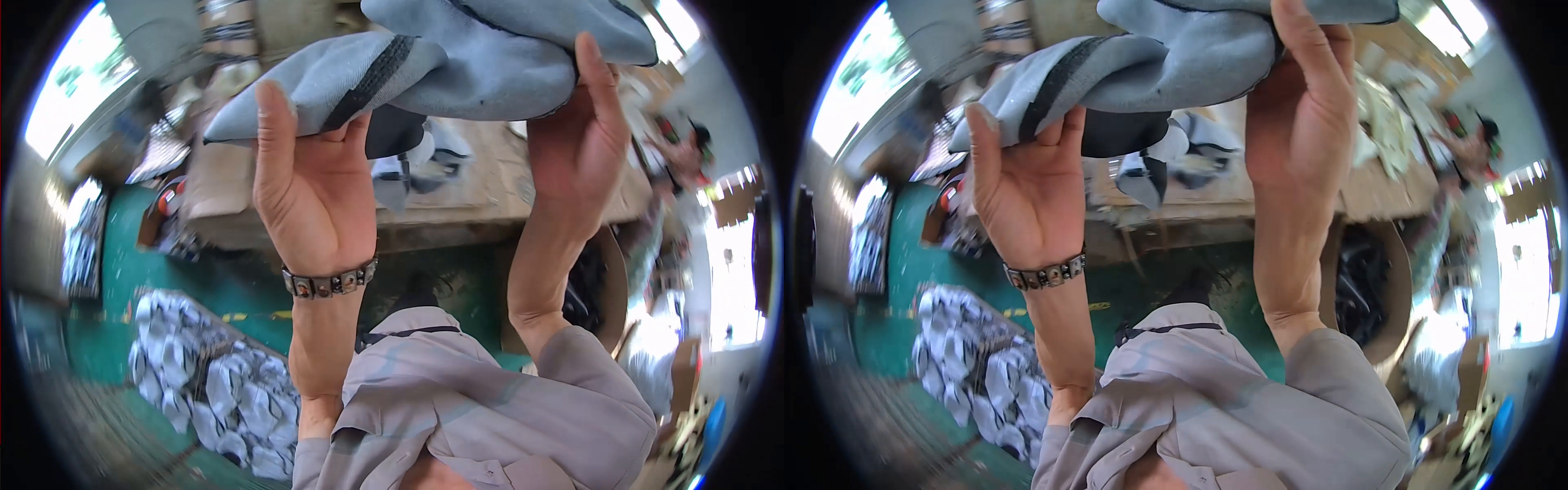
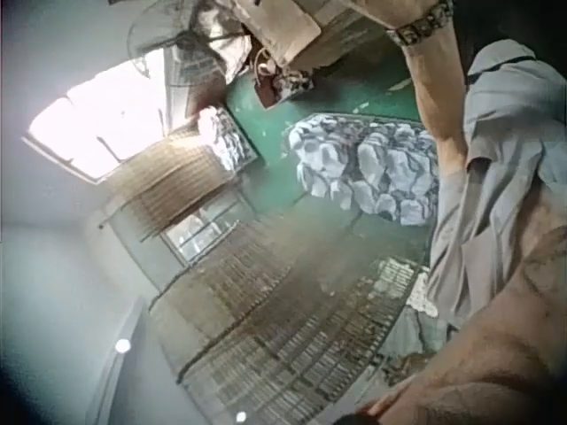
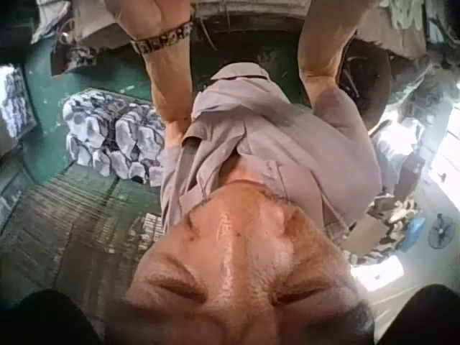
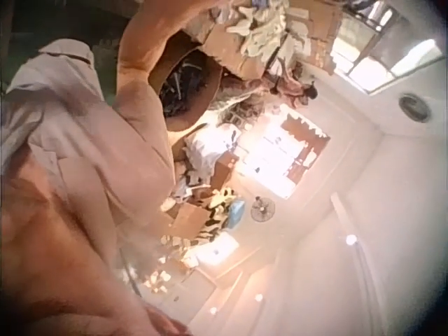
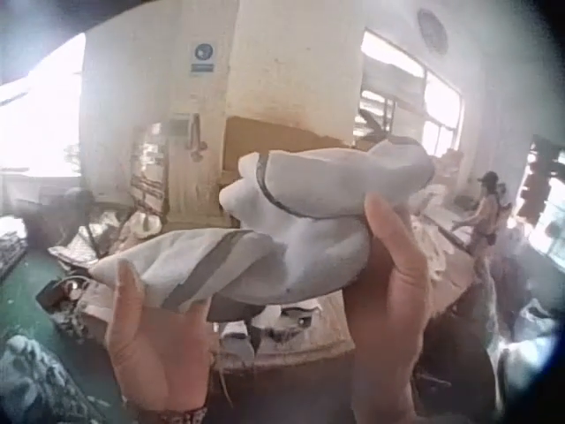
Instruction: Applying adhesive and organizing bicycle seat covers in a workshop environment.
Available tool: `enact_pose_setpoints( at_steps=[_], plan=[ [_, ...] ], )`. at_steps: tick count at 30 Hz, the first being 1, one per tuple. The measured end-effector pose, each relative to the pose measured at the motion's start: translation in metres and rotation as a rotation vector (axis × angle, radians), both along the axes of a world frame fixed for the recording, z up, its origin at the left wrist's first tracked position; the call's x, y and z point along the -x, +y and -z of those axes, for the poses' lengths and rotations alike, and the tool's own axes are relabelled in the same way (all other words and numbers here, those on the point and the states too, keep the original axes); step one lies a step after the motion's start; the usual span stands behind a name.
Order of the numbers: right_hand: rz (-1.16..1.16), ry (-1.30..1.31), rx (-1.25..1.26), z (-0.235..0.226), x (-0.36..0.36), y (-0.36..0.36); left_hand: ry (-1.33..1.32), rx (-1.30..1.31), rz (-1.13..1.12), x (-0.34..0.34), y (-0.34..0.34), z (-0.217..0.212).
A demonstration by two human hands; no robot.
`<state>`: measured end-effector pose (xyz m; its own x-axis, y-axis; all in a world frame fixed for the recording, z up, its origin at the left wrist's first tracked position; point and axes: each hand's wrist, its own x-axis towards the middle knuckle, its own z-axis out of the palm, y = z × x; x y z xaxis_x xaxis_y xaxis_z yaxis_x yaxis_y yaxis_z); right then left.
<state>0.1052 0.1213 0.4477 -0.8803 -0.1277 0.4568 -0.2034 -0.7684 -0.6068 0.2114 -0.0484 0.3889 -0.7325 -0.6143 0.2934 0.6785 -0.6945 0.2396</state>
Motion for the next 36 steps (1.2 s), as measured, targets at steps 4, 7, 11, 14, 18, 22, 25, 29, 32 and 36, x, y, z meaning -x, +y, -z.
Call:
enact_pose_setpoints(
  at_steps=[4,7,11,14,18,22,25,29,32,36],
  plan=[
    [-0.493,0.067,0.052,-0.008,-0.064,-0.082,-0.018,0.125,-0.372,-0.137,-0.06,-0.027],
    [-0.959,0.142,0.212,0.011,-0.105,-0.167,-0.077,0.103,-0.671,-0.229,-0.088,-0.026],
    [-1.067,-0.06,-0.009,0.005,-0.229,-0.27,-0.127,0.11,-1.055,-0.353,-0.116,-0.015],
    [-1.252,-0.034,-0.066,0.013,-0.3,-0.331,-0.176,0.186,-1.252,-0.422,-0.114,-0.016],
    [-1.52,-0.074,-0.138,0.049,-0.422,-0.404,-0.289,-0.017,-1.59,-0.522,-0.123,0.016],
    [-1.686,-0.081,-0.218,0.075,-0.517,-0.448,-0.33,-0.076,-1.781,-0.59,-0.117,0.039],
    [-1.8,-0.05,-0.324,0.105,-0.566,-0.48,-0.425,-0.218,-1.965,-0.617,-0.13,0.064],
    [-1.907,-0.077,-0.664,0.15,-0.62,-0.517,-0.442,-0.387,-2.021,-0.639,-0.14,0.116],
    [-1.957,-0.087,-0.904,0.205,-0.657,-0.541,-0.355,-0.65,-2.103,-0.649,-0.145,0.165],
    [-1.952,-0.07,-1.139,0.249,-0.688,-0.557,-0.213,-0.839,-2.123,-0.658,-0.152,0.215]
  ],
)
